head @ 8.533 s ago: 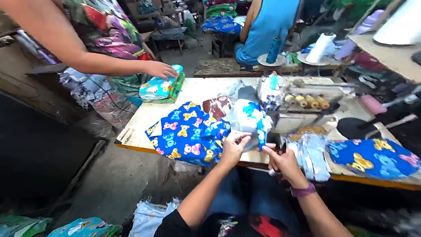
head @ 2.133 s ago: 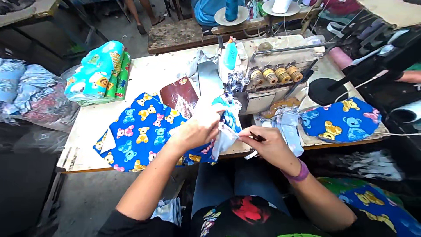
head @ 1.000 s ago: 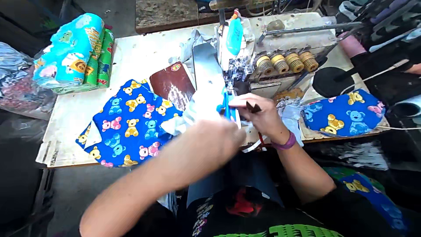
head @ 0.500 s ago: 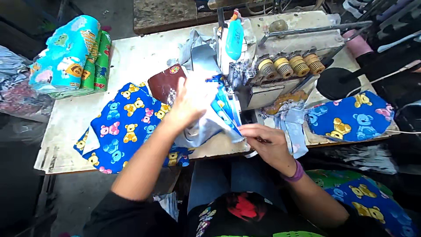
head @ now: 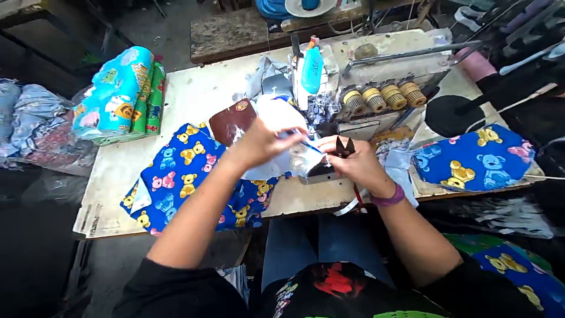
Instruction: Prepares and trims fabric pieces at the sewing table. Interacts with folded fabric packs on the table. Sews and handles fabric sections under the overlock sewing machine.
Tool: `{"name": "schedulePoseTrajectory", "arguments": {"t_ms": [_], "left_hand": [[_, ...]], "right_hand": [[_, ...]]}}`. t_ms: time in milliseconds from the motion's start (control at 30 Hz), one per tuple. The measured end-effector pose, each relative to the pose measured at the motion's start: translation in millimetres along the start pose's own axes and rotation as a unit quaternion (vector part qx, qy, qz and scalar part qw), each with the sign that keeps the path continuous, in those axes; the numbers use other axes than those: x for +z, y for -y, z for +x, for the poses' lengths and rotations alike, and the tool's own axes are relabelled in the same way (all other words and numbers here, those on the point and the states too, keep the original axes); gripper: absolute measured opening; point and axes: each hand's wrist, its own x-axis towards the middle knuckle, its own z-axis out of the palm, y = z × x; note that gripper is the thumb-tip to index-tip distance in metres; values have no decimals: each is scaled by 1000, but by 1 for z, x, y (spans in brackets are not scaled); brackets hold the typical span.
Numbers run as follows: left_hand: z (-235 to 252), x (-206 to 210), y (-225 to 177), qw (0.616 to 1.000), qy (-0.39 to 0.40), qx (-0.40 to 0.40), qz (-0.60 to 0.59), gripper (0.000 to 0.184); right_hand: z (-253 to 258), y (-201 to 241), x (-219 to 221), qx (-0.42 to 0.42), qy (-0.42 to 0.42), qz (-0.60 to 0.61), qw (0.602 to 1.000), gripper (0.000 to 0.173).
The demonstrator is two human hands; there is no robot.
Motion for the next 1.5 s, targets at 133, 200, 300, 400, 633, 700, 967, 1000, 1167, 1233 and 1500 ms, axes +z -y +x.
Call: {"name": "schedulePoseTrajectory", "arguments": {"t_ms": [133,200,300,400,633,700,967,1000,1167,1233,1500], "left_hand": [[-1,16,-9,994,94,45,18,19],[4,13,-11,993,99,33,58,16],[8,11,-12,992,102,25,74,9],[9,8,-10,994,102,32,15,5],[7,3,-13,982,107,101,117,18],[5,1,-11,969,123,131,168,21],[-3,-11,-5,993,108,43,3,14],[1,-17,-13,993,111,24,-14,13],[5,-10,-122,974,189,-43,114,15],[-6,21,-139,969,201,-15,140,16],[-31,39,-80,991,74,19,111,17]], "right_hand": [[-1,2,-2,-1,3,-31,1000,13],[-1,5,-3,-11,9,-37,999,16],[-2,9,-6,-13,22,-19,999,13],[0,9,-2,2,7,-18,1000,8],[0,9,-3,-17,2,-43,999,24],[0,9,-4,-15,2,-42,999,25],[2,10,-1,5,5,7,1000,12],[3,10,-1,12,1,8,1000,13],[1,4,-1,2,1,18,1000,15],[-4,-6,1,-50,5,11,999,18],[-48,-18,6,-181,0,-78,980,16]]}}
